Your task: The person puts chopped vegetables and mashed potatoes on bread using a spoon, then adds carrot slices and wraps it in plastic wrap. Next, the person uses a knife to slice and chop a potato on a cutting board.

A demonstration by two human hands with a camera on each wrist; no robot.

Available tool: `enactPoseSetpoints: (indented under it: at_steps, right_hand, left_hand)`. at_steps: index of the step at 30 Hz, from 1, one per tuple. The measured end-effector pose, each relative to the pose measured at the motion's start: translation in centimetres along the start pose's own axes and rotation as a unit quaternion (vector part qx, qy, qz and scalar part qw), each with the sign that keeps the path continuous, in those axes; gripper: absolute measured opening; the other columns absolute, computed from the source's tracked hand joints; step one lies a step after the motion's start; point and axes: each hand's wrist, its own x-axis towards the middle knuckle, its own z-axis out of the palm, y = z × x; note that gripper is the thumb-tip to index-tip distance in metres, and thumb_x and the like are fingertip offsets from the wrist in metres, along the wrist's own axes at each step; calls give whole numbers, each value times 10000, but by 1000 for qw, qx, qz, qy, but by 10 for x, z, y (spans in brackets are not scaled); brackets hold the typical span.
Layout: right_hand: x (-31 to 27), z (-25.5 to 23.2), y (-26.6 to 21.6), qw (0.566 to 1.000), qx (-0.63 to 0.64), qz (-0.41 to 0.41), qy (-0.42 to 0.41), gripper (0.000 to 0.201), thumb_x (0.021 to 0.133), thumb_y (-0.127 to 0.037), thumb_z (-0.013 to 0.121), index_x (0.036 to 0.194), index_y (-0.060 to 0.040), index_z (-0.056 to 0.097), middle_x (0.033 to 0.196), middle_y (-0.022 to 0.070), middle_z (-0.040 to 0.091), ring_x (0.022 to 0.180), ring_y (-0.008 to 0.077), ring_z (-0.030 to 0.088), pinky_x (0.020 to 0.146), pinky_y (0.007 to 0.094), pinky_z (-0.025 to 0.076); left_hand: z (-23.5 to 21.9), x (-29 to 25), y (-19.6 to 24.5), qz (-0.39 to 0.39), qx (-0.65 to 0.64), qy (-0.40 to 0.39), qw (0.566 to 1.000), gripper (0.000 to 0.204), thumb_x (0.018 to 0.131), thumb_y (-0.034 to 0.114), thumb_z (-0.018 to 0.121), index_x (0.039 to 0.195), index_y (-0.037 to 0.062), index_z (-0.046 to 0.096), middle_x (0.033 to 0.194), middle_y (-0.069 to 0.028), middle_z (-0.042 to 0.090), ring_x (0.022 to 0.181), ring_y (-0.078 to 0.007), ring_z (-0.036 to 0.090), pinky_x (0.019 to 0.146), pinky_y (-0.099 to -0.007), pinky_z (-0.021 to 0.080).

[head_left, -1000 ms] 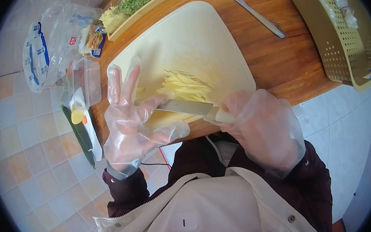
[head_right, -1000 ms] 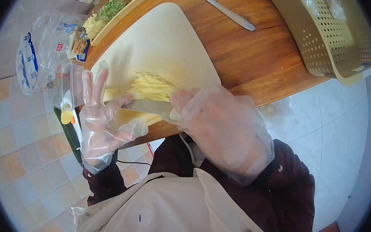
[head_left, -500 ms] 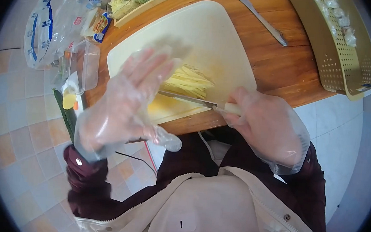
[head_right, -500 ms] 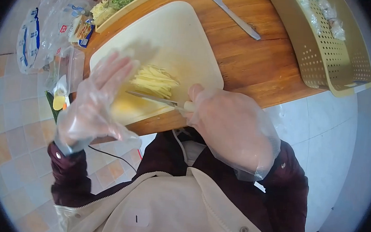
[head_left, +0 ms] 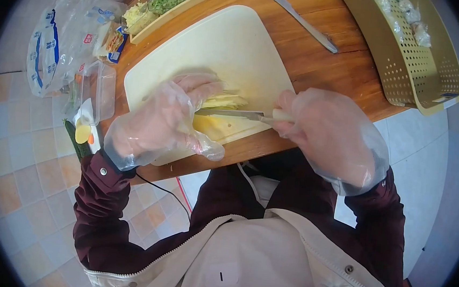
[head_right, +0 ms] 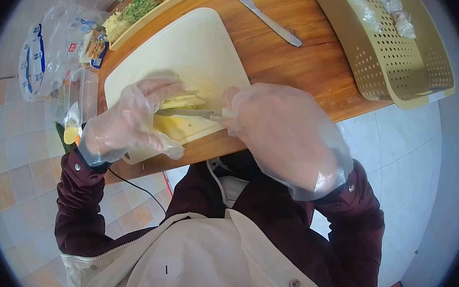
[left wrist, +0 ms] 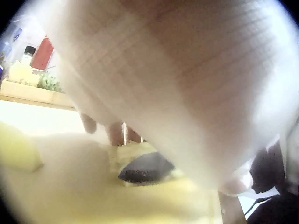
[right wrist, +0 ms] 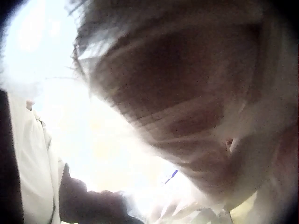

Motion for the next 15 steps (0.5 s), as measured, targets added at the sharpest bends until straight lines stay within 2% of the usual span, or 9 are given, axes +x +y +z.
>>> enactPoseSetpoints:
  at_steps: [2, 4, 5, 7, 8, 10, 11, 15]
  right_hand:
    - [0, -3, 3, 1000, -4, -11, -6, 168, 1000, -223, 637, 1022, -56, 643, 810, 154, 667, 835, 368, 686, 717, 490, 535]
    - [-4, -5, 6, 1000, 24, 12, 0, 202, 1008, -222, 631, 1094, -40, 655, 859, 174, 693, 859, 388, 692, 747, 495, 536]
    - [-5, -8, 5, 1000, 25, 15, 1, 202, 1008, -222, 631, 1094, -40, 655, 859, 174, 693, 859, 388, 692, 747, 495, 536]
    - [-6, -14, -1, 973, 190, 127, -34, 257, 1025, -235, 620, 1178, -32, 661, 933, 201, 722, 897, 416, 701, 789, 496, 543]
    - [-5, -13, -1, 973, 189, 129, -33, 257, 1025, -235, 620, 1178, -32, 661, 933, 201, 722, 897, 416, 701, 789, 496, 543]
    - [-1, -6, -3, 942, 279, 175, -61, 291, 1047, -254, 593, 1222, -31, 661, 984, 223, 734, 919, 429, 708, 817, 490, 548]
    - [2, -3, -5, 943, 278, 173, -61, 291, 1047, -254, 593, 1222, -31, 661, 984, 223, 734, 919, 429, 708, 817, 490, 548]
    - [9, 5, -10, 959, 232, 153, -60, 310, 1053, -267, 578, 1223, -21, 659, 985, 241, 729, 915, 439, 707, 816, 490, 548]
  left_hand:
    - [-1, -3, 2, -11, -12, 2, 1000, 1106, 599, 397, 937, 1540, 17, 497, 1464, -269, 561, 1379, -438, 530, 1172, -500, 420]
    - [0, -11, 6, -11, 104, 81, 991, 1170, 686, 752, 824, 1528, 2, 516, 1523, -270, 501, 1458, -451, 449, 1201, -534, 374]
    - [1, -15, 16, -9, 104, 79, 991, 1170, 686, 752, 824, 1528, 2, 516, 1523, -270, 501, 1458, -451, 449, 1201, -534, 374]
    - [4, -25, 46, -78, 228, 225, 944, 1102, 751, 793, 738, 1551, 67, 521, 1562, -248, 472, 1494, -472, 399, 1206, -583, 350]
    - [11, -27, 54, -75, 228, 225, 944, 1102, 751, 793, 738, 1551, 67, 521, 1562, -248, 472, 1494, -472, 399, 1206, -583, 350]
    - [25, -30, 66, -95, 209, 241, 943, 910, 792, 667, 739, 1500, 115, 596, 1592, -226, 452, 1481, -504, 382, 1232, -572, 302]
    - [29, -31, 68, -106, 208, 214, 949, 870, 831, 695, 685, 1502, 148, 602, 1626, -219, 414, 1526, -482, 314, 1237, -605, 265]
    - [51, -34, 65, -135, 233, 201, 942, 805, 857, 695, 665, 1473, 177, 637, 1655, -218, 373, 1541, -493, 279, 1224, -638, 247]
